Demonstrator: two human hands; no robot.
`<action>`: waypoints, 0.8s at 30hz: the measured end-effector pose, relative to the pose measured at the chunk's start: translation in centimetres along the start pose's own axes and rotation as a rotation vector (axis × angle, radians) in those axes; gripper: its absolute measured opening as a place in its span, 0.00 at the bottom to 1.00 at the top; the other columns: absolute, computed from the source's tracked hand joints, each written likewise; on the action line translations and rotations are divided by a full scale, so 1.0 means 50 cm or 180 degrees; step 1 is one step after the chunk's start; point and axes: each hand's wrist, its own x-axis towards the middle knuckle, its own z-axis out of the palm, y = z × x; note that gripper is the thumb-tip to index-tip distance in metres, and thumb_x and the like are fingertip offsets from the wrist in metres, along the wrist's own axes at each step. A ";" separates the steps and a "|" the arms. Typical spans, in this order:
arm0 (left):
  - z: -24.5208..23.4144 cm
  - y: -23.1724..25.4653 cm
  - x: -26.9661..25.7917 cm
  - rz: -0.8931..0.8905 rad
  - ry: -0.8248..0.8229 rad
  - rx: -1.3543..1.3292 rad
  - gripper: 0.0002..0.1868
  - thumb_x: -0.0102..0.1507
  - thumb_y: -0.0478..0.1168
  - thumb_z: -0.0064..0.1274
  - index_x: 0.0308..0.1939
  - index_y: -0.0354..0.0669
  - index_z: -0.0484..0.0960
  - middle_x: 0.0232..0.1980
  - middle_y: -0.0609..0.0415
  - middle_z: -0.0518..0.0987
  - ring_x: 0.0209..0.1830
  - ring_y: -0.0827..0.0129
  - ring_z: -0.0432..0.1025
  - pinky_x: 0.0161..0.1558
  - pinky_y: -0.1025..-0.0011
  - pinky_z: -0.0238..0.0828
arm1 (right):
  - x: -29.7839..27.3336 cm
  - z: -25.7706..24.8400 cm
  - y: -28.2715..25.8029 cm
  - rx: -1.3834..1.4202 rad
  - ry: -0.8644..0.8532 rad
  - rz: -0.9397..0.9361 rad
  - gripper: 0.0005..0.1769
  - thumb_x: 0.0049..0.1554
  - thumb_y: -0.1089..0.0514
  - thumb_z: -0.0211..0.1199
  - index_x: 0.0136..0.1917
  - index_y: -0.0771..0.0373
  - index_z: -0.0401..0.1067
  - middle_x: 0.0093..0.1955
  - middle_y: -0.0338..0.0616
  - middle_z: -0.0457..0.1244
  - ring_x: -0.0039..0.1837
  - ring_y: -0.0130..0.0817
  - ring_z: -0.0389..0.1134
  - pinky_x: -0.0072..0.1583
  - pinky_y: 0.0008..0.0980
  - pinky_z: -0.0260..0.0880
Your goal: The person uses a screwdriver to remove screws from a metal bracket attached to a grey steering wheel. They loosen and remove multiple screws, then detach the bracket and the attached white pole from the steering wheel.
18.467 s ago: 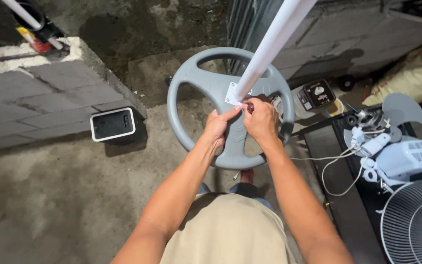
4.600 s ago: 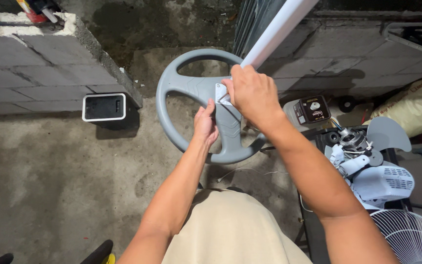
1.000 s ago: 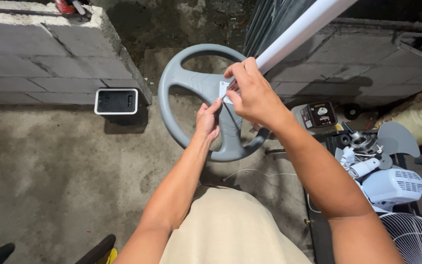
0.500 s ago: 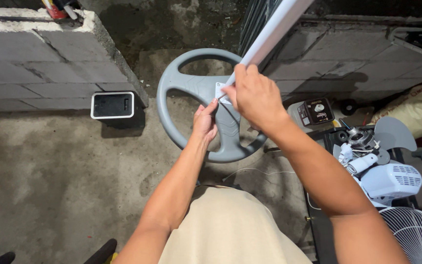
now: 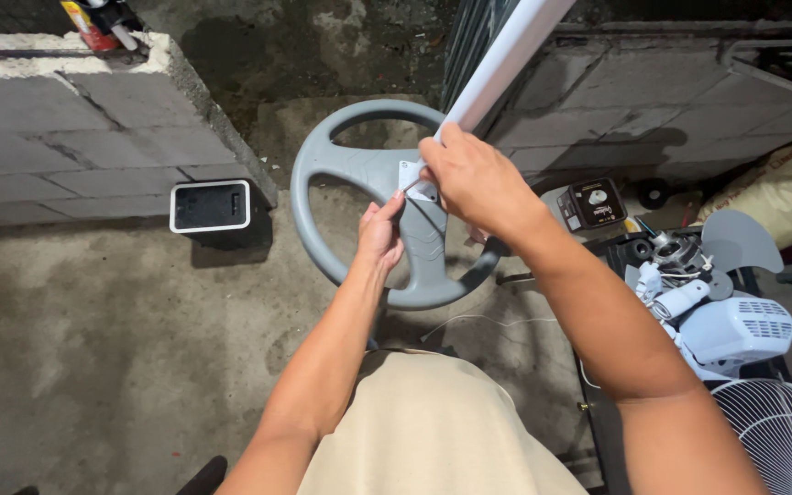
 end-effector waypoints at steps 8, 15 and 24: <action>0.000 -0.010 0.007 -0.0006 -0.0075 -0.0133 0.09 0.66 0.31 0.56 0.49 0.35 0.76 0.48 0.48 0.81 0.48 0.66 0.78 0.53 0.65 0.79 | -0.001 -0.003 -0.036 0.0081 0.0473 -0.0023 0.18 0.58 0.52 0.69 0.52 0.65 0.67 0.52 0.56 0.57 0.51 0.55 0.66 0.51 0.49 0.69; 0.008 -0.007 -0.005 -0.0043 0.0008 -0.0107 0.10 0.64 0.31 0.56 0.49 0.34 0.77 0.47 0.48 0.82 0.46 0.65 0.78 0.51 0.65 0.79 | -0.004 -0.012 -0.014 0.0508 0.0374 -0.0353 0.09 0.55 0.62 0.63 0.49 0.61 0.68 0.51 0.54 0.59 0.53 0.52 0.68 0.54 0.45 0.71; 0.012 -0.006 -0.007 -0.0035 -0.0013 -0.0124 0.09 0.65 0.31 0.56 0.48 0.34 0.75 0.47 0.47 0.81 0.46 0.64 0.78 0.51 0.64 0.79 | -0.007 -0.006 -0.024 -0.0143 0.0210 0.0296 0.12 0.61 0.55 0.69 0.52 0.60 0.69 0.51 0.50 0.60 0.54 0.51 0.68 0.55 0.48 0.69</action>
